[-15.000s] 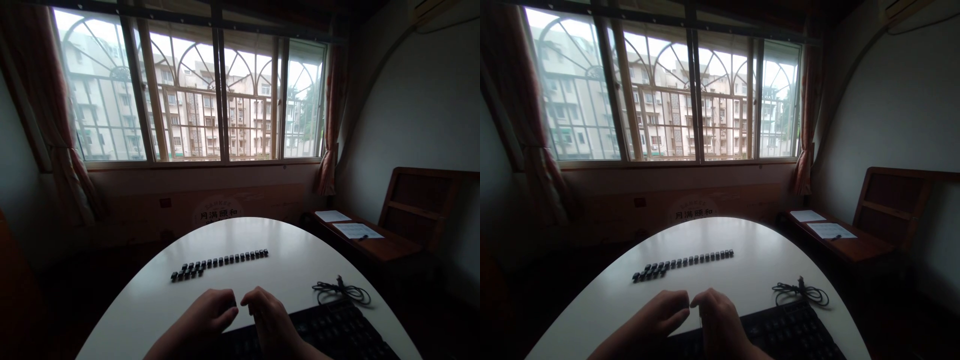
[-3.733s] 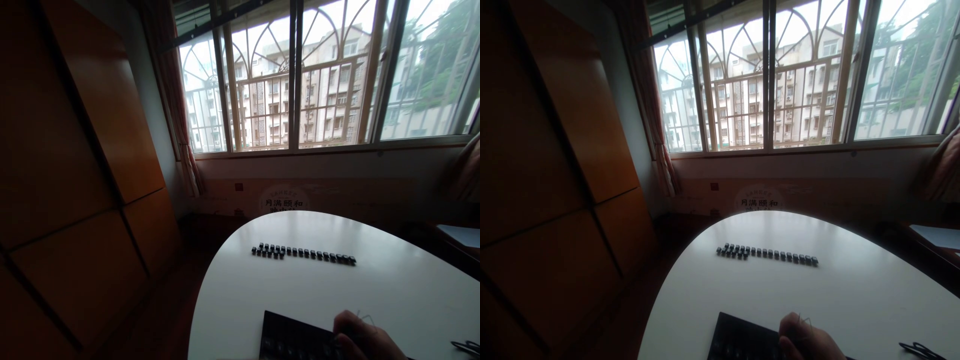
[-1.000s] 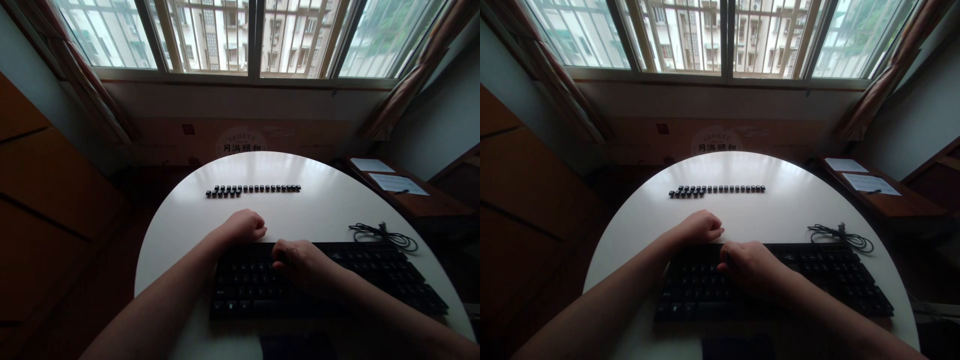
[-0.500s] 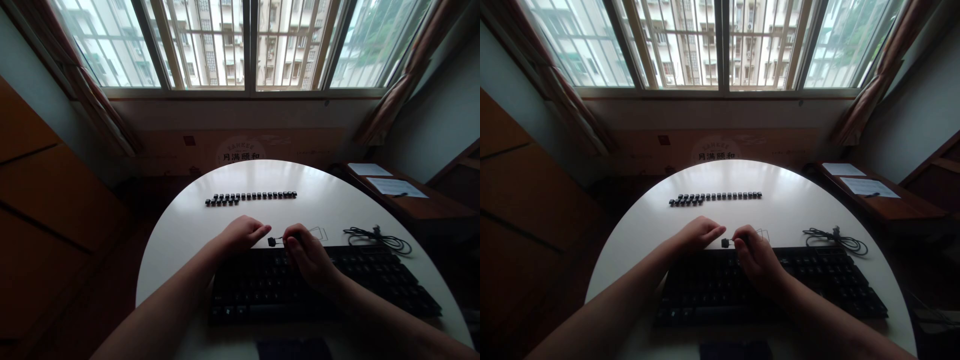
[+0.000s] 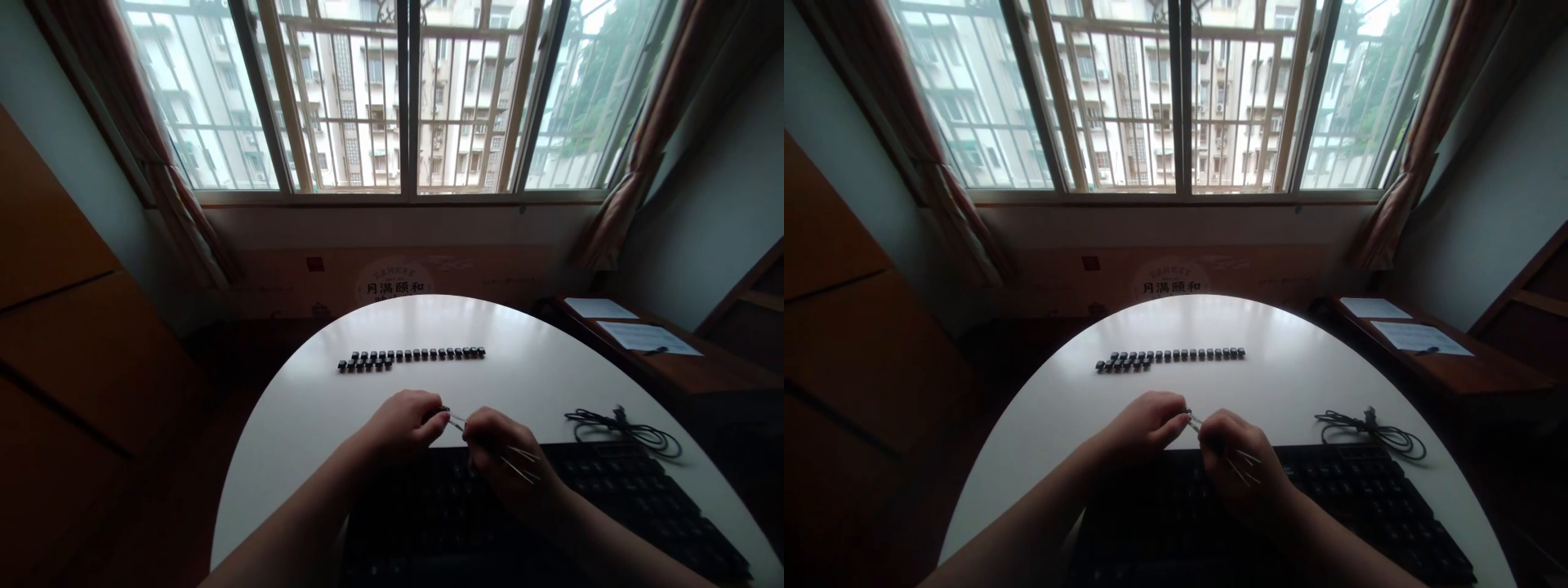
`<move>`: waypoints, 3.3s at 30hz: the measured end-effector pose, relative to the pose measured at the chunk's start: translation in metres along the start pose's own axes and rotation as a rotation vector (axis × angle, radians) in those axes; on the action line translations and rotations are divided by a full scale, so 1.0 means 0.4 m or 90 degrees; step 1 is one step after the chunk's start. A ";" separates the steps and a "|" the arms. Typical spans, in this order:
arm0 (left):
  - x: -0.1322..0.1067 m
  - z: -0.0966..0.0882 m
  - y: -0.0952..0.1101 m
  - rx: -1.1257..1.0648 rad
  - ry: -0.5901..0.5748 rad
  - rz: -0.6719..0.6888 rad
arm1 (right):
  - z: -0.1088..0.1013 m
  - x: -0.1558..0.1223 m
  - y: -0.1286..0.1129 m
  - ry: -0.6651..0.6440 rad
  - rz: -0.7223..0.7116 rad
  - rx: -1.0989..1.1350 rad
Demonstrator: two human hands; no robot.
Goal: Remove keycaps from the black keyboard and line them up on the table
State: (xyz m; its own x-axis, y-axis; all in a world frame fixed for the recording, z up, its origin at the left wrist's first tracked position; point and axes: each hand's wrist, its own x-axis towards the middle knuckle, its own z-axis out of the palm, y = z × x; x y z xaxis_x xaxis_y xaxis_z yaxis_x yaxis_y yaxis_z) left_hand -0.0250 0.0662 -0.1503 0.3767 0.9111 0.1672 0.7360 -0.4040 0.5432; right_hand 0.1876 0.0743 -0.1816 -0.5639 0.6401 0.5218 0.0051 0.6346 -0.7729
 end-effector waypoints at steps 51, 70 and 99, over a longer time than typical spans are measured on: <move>-0.034 -0.064 -0.137 0.000 -0.241 -0.130 | 0.127 0.309 0.178 -0.128 0.068 -0.402; -0.032 -0.065 -0.140 -0.003 -0.261 -0.111 | 0.173 0.379 0.261 -0.104 0.109 -0.425; -0.031 -0.058 -0.151 -0.018 -0.269 -0.106 | 0.191 0.387 0.242 -0.085 0.123 -0.467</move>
State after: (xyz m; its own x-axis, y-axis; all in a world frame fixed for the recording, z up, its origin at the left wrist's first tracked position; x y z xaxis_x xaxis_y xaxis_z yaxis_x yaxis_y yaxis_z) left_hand -0.0872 0.0812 -0.1659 0.4555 0.8478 -0.2716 0.7927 -0.2474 0.5572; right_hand 0.0378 0.2019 -0.2031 -0.5922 0.7407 0.3173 0.6340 0.6714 -0.3838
